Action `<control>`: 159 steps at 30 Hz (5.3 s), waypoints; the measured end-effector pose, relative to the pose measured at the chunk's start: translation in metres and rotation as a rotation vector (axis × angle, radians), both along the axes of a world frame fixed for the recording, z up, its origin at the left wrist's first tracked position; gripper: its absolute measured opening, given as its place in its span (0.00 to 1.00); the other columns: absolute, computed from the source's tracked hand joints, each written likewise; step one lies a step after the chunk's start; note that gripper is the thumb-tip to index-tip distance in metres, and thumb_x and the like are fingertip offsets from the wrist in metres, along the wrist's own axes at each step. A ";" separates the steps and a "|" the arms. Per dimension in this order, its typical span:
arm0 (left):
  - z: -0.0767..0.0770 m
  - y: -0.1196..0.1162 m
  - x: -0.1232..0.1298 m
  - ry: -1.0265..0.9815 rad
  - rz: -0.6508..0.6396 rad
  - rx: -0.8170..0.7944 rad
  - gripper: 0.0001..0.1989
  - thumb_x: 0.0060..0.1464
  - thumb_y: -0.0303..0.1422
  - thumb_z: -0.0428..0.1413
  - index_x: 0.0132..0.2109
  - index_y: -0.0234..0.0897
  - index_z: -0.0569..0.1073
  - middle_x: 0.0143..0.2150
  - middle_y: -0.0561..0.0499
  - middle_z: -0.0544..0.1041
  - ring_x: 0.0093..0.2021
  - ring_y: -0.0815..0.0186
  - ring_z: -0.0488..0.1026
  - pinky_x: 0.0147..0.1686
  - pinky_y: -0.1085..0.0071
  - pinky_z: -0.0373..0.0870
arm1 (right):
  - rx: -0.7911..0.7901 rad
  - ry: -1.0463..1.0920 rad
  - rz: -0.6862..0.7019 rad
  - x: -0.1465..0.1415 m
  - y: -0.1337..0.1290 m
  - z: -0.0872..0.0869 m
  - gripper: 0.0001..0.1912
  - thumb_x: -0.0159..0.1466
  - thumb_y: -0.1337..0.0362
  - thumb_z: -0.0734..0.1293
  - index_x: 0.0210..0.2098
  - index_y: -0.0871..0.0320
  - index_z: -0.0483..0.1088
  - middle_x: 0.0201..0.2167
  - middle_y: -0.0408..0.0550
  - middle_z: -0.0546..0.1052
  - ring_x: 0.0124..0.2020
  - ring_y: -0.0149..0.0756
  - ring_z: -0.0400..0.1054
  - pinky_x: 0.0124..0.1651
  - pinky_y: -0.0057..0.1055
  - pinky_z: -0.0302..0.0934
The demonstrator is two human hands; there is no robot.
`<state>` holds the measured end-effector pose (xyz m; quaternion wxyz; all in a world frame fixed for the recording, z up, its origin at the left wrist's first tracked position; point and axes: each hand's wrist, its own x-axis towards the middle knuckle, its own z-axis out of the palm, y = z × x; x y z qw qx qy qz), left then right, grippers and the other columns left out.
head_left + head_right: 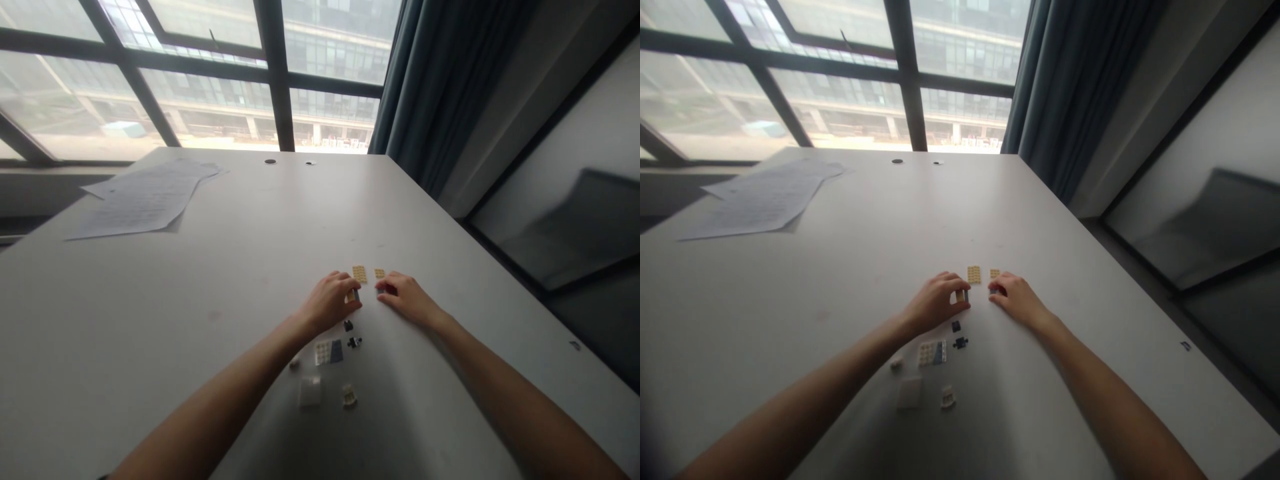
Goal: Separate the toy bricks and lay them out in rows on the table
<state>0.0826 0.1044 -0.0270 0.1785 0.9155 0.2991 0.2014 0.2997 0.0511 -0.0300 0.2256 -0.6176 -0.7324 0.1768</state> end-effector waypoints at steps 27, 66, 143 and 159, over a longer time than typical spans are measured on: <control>-0.022 0.004 0.018 -0.024 -0.030 -0.018 0.16 0.48 0.31 0.62 0.47 0.38 0.73 0.44 0.48 0.75 0.45 0.59 0.71 0.47 0.64 0.69 | 0.058 0.091 0.006 0.001 -0.005 -0.016 0.11 0.58 0.68 0.68 0.42 0.56 0.74 0.35 0.46 0.73 0.31 0.32 0.66 0.39 0.31 0.62; 0.019 -0.016 0.025 -0.027 -0.083 0.060 0.06 0.56 0.27 0.54 0.38 0.39 0.76 0.39 0.48 0.78 0.42 0.63 0.71 0.44 0.68 0.68 | 0.146 0.053 -0.170 0.036 -0.043 -0.010 0.07 0.60 0.67 0.64 0.38 0.57 0.73 0.35 0.47 0.76 0.32 0.35 0.69 0.39 0.33 0.65; -0.007 -0.086 0.003 0.192 -0.172 0.183 0.34 0.55 0.51 0.51 0.59 0.29 0.62 0.58 0.38 0.67 0.58 0.51 0.62 0.57 0.57 0.61 | 0.430 -0.186 0.291 0.005 -0.075 -0.023 0.15 0.66 0.72 0.59 0.50 0.60 0.69 0.47 0.54 0.75 0.47 0.40 0.70 0.51 0.38 0.67; -0.006 -0.074 -0.083 0.056 0.052 0.280 0.18 0.59 0.40 0.52 0.54 0.37 0.68 0.54 0.41 0.70 0.52 0.54 0.67 0.50 0.55 0.67 | 0.259 -0.095 0.131 0.005 -0.076 -0.020 0.10 0.63 0.68 0.64 0.44 0.57 0.73 0.40 0.51 0.76 0.42 0.39 0.68 0.47 0.39 0.66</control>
